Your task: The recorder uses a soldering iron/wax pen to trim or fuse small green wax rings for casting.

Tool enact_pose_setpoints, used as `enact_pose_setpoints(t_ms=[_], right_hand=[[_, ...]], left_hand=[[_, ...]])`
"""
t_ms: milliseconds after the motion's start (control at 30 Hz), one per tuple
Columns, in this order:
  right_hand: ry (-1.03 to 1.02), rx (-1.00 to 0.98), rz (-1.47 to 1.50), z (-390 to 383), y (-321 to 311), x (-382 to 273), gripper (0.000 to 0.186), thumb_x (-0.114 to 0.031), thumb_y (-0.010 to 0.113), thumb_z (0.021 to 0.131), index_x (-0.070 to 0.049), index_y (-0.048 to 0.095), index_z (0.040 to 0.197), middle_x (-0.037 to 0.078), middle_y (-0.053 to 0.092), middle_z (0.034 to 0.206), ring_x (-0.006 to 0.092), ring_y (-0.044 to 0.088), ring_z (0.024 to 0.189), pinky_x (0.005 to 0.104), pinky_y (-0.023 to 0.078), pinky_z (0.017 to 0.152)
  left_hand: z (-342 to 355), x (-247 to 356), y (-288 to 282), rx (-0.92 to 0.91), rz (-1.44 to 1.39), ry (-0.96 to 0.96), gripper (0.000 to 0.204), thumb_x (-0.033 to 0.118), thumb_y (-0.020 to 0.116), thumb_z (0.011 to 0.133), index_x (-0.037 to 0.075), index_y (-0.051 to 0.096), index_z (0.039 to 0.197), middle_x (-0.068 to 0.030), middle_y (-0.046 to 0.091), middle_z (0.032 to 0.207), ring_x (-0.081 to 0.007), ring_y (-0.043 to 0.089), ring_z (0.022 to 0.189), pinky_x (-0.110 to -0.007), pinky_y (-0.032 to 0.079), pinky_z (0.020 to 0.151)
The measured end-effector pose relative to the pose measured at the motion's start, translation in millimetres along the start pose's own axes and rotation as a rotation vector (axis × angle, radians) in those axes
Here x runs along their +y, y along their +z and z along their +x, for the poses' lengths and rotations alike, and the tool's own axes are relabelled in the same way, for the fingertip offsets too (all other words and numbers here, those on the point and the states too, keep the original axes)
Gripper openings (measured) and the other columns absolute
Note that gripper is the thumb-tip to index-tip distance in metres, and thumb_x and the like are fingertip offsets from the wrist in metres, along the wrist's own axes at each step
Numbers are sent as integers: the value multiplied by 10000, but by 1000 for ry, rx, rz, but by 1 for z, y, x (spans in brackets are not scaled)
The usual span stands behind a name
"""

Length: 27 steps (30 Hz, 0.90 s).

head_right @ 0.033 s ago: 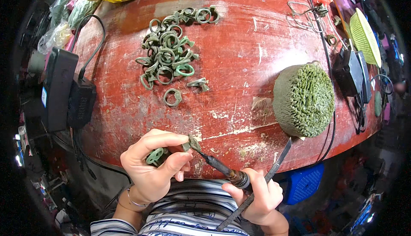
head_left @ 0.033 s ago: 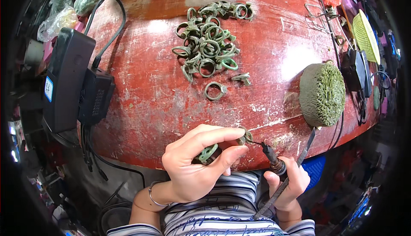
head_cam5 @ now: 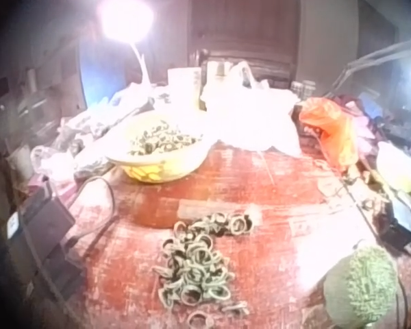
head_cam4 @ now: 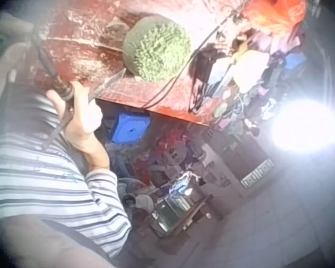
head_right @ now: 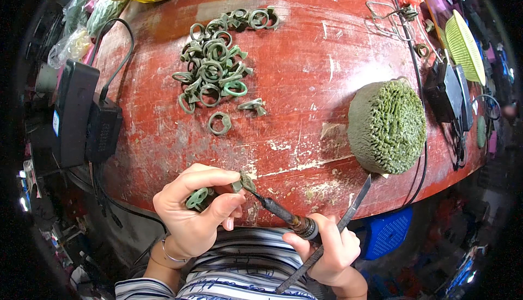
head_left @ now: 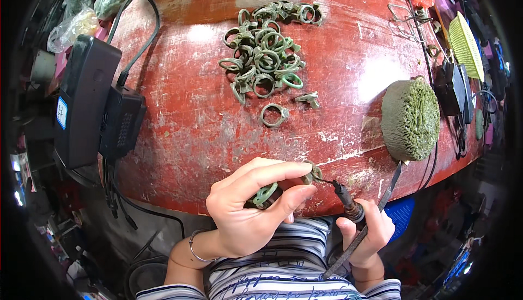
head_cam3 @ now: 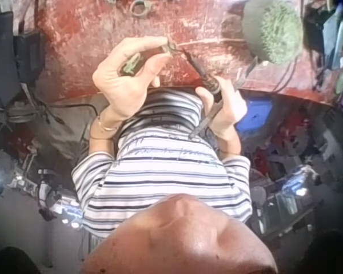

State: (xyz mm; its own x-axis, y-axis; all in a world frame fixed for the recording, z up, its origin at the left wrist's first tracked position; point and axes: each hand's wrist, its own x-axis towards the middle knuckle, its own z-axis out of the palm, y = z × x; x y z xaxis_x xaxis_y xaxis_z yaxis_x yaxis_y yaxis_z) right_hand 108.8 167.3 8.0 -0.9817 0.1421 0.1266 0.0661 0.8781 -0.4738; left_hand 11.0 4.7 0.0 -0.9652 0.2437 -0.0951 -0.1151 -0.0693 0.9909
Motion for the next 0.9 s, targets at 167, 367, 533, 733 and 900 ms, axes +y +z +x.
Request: enact_pose_setpoints(t_ms=[167, 367, 533, 733, 900], right_hand=[[4, -4, 5, 1, 1, 1, 390, -364, 721, 718, -27, 590, 865, 56, 557, 600, 212, 525, 438, 279, 397, 417], [73, 10, 166, -5, 3, 6, 381, -350, 704, 739, -6, 584, 853, 66, 537, 582, 208, 539, 447, 273, 411, 423], [146, 32, 300, -10, 5, 9, 368, -340, 687, 758, 4, 584, 839, 67, 532, 570, 198, 542, 441, 266, 418, 419], [67, 62, 132, 3, 1, -3, 331, -320, 709, 741, -25, 597, 837, 47, 559, 588, 188, 549, 443, 265, 436, 427], [41, 65, 90, 4, 2, -3, 336, -329, 735, 713, -45, 601, 834, 41, 568, 602, 184, 533, 430, 261, 426, 422]], left_hand=[[0, -1, 0, 12, -1, -16, 254, -54, 711, 696, -21, 639, 937, -114, 635, 863, -73, 570, 547, -188, 448, 450], [0, 0, -1, 8, -8, -22, 249, -53, 709, 700, -17, 641, 937, -111, 631, 871, -72, 571, 554, -188, 448, 456], [0, 0, -2, -1, 50, 49, 260, -58, 708, 692, -1, 650, 938, -108, 621, 874, -101, 600, 648, -211, 479, 531], [3, -2, -1, -54, 307, 358, 326, -98, 696, 648, 20, 657, 949, -103, 605, 881, -174, 622, 750, -257, 520, 646], [0, -3, -1, -79, 325, 386, 350, -114, 684, 636, 14, 651, 960, -109, 593, 914, -186, 617, 779, -264, 532, 659]])
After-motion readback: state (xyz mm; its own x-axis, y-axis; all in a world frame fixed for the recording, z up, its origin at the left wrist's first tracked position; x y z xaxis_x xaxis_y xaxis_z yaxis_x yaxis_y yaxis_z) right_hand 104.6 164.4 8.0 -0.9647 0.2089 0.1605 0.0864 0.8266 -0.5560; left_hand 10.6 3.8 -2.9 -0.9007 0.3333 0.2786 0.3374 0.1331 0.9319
